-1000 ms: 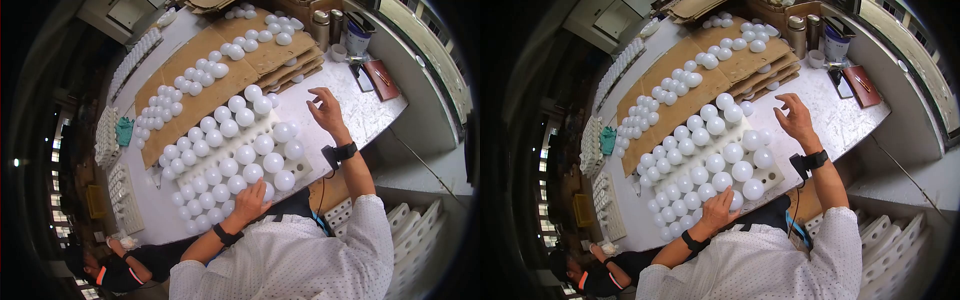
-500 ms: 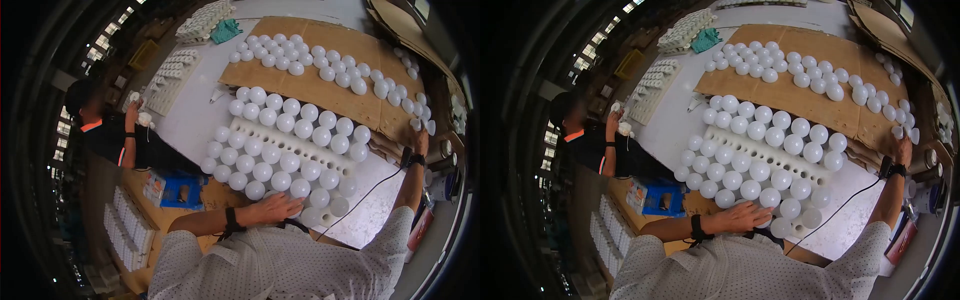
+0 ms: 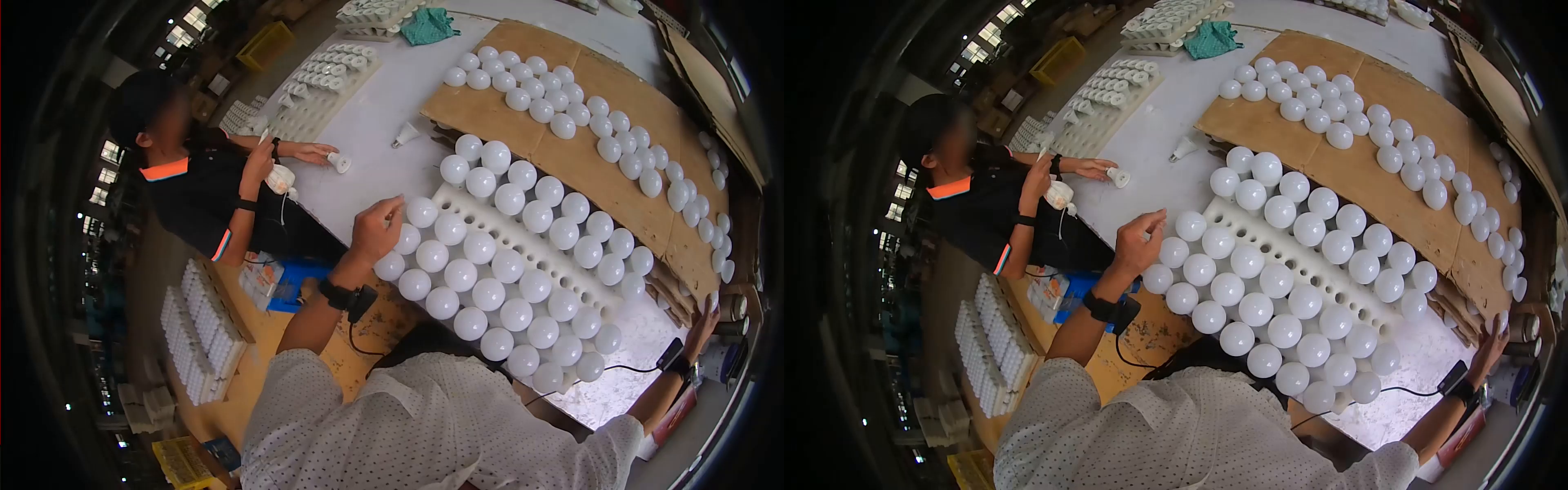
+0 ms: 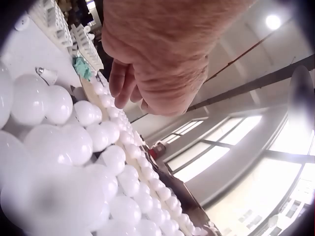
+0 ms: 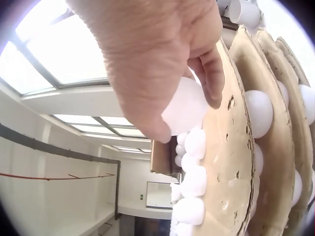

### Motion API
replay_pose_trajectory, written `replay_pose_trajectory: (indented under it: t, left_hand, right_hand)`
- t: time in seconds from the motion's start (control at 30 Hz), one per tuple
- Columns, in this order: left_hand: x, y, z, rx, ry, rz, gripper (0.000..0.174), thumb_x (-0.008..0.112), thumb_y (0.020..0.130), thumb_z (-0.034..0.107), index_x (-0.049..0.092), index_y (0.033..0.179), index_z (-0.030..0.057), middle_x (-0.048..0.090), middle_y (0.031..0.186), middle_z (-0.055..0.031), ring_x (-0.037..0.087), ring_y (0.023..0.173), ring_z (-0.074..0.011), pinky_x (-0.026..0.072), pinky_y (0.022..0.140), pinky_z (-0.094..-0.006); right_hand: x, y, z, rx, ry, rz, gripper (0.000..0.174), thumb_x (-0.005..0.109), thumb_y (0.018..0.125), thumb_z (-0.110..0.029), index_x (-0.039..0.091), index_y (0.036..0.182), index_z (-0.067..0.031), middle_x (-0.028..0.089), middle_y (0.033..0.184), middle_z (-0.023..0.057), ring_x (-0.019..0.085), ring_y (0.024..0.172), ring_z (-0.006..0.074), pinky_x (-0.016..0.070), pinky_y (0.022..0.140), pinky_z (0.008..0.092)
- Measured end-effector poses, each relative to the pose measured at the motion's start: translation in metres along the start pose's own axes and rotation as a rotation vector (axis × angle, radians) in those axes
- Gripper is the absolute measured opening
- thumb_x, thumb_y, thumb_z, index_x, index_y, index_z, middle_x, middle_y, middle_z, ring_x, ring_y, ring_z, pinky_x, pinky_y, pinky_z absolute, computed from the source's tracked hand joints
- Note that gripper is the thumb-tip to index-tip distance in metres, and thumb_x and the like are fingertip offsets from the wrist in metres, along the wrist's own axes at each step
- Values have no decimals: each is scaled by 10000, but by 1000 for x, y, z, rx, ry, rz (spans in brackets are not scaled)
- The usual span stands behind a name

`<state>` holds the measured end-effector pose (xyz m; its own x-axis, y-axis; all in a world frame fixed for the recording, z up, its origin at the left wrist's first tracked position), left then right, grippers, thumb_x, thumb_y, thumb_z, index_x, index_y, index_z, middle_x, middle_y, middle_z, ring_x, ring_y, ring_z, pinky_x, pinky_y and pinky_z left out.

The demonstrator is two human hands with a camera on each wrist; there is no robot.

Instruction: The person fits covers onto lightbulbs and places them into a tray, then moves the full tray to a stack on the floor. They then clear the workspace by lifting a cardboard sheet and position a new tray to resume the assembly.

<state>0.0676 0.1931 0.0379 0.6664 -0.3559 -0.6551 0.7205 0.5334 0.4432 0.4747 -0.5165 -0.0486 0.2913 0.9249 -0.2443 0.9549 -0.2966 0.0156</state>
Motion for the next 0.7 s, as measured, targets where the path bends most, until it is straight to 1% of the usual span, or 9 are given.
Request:
replay_pose_trajectory:
  t: [0.1, 0.13, 0.17, 0.2, 0.23, 0.3, 0.4, 0.57, 0.7]
  left_hand:
    - [-24, 20, -141, -295, 228, 47, 280, 547, 764, -7, 583, 1041, 11, 640, 915, -175, 629, 799, -327, 502, 727, -376]
    - [-26, 27, -162, -304, 211, 37, 280, 547, 764, -7, 583, 1041, 11, 640, 915, -175, 629, 799, -327, 502, 727, -376]
    - [-21, 35, -187, -391, 324, -57, 371, 541, 753, -29, 526, 1121, 19, 595, 1036, -186, 593, 913, -330, 478, 795, -377]
    - [-13, 42, -211, -470, 437, -156, 470, 534, 743, -52, 469, 1202, 27, 550, 1156, -196, 558, 1026, -333, 455, 864, -378]
    - [-2, 49, -232, -463, 418, -174, 470, 534, 743, -52, 469, 1202, 27, 550, 1156, -196, 558, 1026, -333, 455, 864, -378]
    - [46, 66, -250, -157, 522, -371, 634, 541, 723, -74, 326, 1307, 50, 353, 1367, -182, 393, 1225, -333, 375, 981, -378]
    - [98, 84, -255, -85, 510, -581, 682, 543, 706, -93, 294, 1324, 57, 235, 1437, -158, 288, 1293, -335, 331, 1026, -381]
    - [154, 115, -263, -29, 422, -455, 575, 594, 710, -25, 371, 1235, 45, 405, 1305, -172, 408, 1195, -332, 375, 972, -400]
    - [159, 137, -248, -103, 517, -408, 470, 748, 684, 212, 504, 1049, 43, 597, 986, -170, 556, 974, -325, 449, 836, -420]
  right_hand:
    - [-2, -114, -11, 129, 272, -108, 624, 564, 864, -280, 248, 1386, -149, 369, 1309, 92, 527, 1009, 254, 387, 809, 303]
    - [-19, -129, 22, 154, 312, -97, 625, 553, 874, -232, 219, 1393, -134, 398, 1277, 101, 532, 965, 238, 410, 764, 293]
    - [-16, -161, 28, 169, 286, -142, 623, 562, 874, -186, 220, 1391, -126, 382, 1314, 106, 556, 990, 241, 435, 697, 216]
    - [-10, -195, 30, 189, 293, -132, 613, 561, 872, -176, 229, 1384, -113, 417, 1283, 102, 561, 987, 228, 442, 680, 220]
    - [-8, -218, 38, 204, 239, -150, 589, 565, 867, -173, 261, 1367, -107, 477, 1218, 96, 567, 945, 206, 440, 635, 215]
    - [13, -269, 31, 244, 242, -167, 566, 567, 865, -200, 291, 1349, -103, 527, 1153, 85, 569, 859, 173, 426, 589, 209]
    - [41, -329, 2, 226, 301, -145, 506, 565, 859, -245, 353, 1290, -87, 539, 1153, 88, 555, 785, 136, 410, 565, 198]
    - [50, -388, -81, 149, 69, -66, 570, 576, 828, -243, 327, 1316, -85, 525, 1168, 116, 553, 812, 140, 438, 587, 202]
    - [44, -407, -99, 149, 144, -20, 676, 632, 759, -173, 295, 1339, -92, 497, 1194, 150, 559, 848, 156, 490, 618, 221]
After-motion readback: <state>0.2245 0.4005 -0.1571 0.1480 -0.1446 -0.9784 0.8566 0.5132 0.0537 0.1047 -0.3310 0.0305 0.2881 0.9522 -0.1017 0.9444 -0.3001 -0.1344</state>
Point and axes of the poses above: each hand's wrist, its own y-axis towards the middle knuckle, its own x-axis out of the palm, z = x × y, the point moved 9 cm from there along y, towards the middle knuckle
